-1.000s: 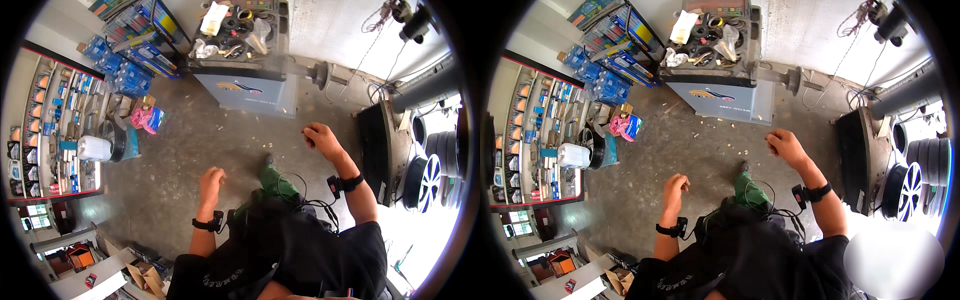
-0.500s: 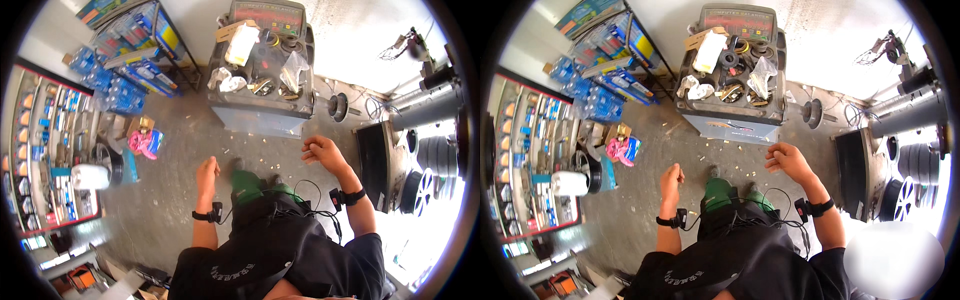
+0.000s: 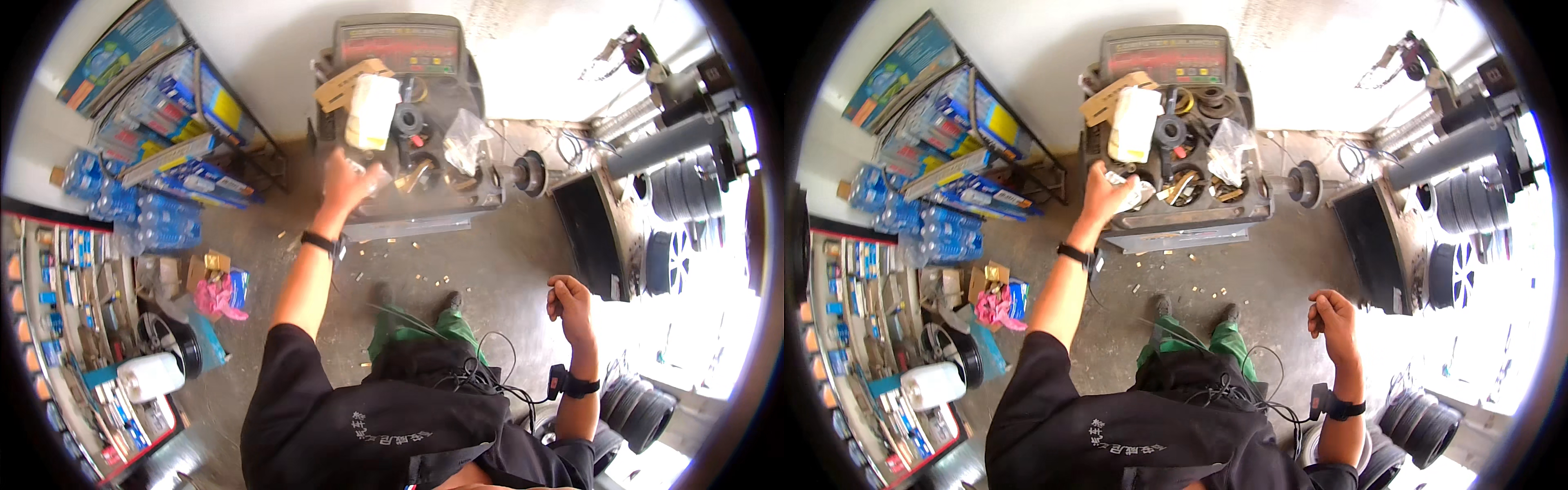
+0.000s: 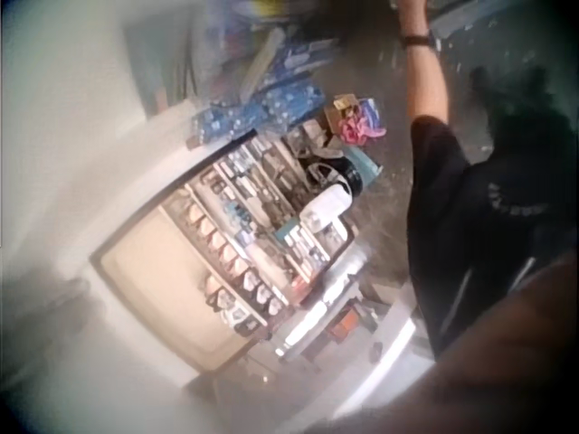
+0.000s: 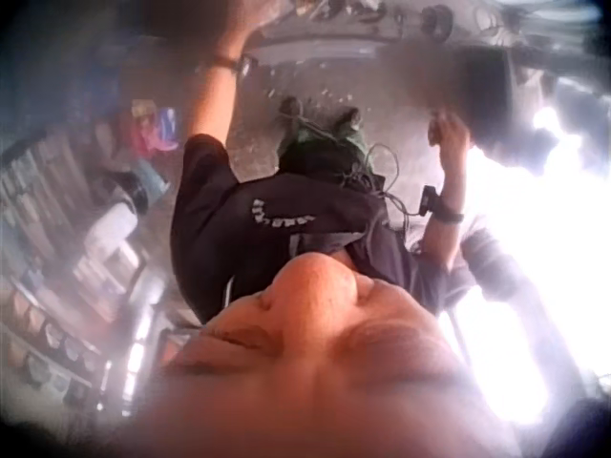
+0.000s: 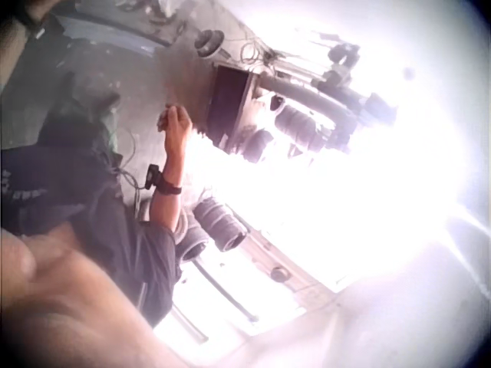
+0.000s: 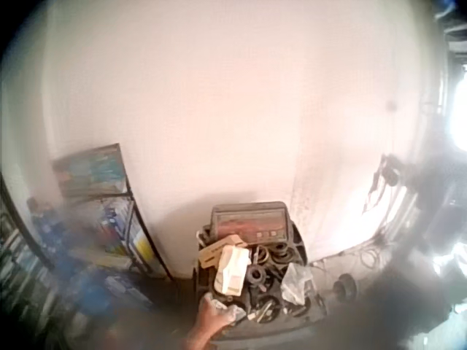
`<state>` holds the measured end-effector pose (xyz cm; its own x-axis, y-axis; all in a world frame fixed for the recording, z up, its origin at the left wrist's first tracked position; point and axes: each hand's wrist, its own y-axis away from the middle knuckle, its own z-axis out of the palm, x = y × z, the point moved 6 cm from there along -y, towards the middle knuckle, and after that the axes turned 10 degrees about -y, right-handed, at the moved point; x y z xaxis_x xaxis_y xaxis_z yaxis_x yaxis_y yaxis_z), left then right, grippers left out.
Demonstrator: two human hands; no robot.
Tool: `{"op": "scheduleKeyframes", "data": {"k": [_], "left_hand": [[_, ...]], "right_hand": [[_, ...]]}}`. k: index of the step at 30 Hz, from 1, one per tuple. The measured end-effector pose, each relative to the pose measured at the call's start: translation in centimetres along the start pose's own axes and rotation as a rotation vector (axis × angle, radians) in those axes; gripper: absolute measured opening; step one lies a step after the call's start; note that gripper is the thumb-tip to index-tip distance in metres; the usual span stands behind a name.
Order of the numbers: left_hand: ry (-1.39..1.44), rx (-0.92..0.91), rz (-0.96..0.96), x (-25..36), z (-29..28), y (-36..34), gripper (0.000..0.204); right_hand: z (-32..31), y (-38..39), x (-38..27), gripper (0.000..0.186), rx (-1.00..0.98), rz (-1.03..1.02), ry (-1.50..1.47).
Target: The person places a car wheel onto a tire changer machine, inserts a new valve stem through the rim by hand, and uses a valve stem tool to pull the stem into its final seated position.
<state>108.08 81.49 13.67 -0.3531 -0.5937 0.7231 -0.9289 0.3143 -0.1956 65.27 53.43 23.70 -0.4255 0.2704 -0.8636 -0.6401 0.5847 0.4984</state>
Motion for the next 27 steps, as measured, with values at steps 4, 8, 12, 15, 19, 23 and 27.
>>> {"op": "scheduleKeyframes", "data": {"k": [4, 8, 12, 15, 19, 23, 27], "left_hand": [[-0.133, -0.036, -0.038, -1.9, 3.9, -6.4, 0.088], [-0.421, -0.148, -0.094, -3.0, 7.3, -9.0, 0.09], [-0.049, -0.17, -0.256, -6.8, 8.2, -12.4, 0.06], [0.308, 0.004, -0.337, -5.3, 4.8, -14.2, 0.029], [0.602, 0.084, -0.278, -2.5, -1.7, -16.4, 0.027], [0.855, 0.099, -0.197, 1.0, -6.0, -15.0, 0.038], [0.834, 0.132, -0.166, 0.7, -7.8, -13.4, 0.039]], "right_hand": [[-2.1, 3.6, 2.0, 0.022, 0.161, 0.018, -0.093], [-4.4, 6.9, 4.1, 0.022, 0.28, 0.018, -0.147], [-5.5, 8.5, 5.1, 0.022, 0.349, -0.022, -0.203], [-6.4, 9.3, 5.5, 0.022, 0.407, -0.052, -0.208], [-7.0, 10.2, 5.7, 0.021, 0.43, -0.04, -0.247], [-7.6, 10.6, 6.3, 0.019, 0.435, -0.018, -0.287], [-7.0, 9.5, 6.1, 0.019, 0.397, -0.017, -0.315]]}}
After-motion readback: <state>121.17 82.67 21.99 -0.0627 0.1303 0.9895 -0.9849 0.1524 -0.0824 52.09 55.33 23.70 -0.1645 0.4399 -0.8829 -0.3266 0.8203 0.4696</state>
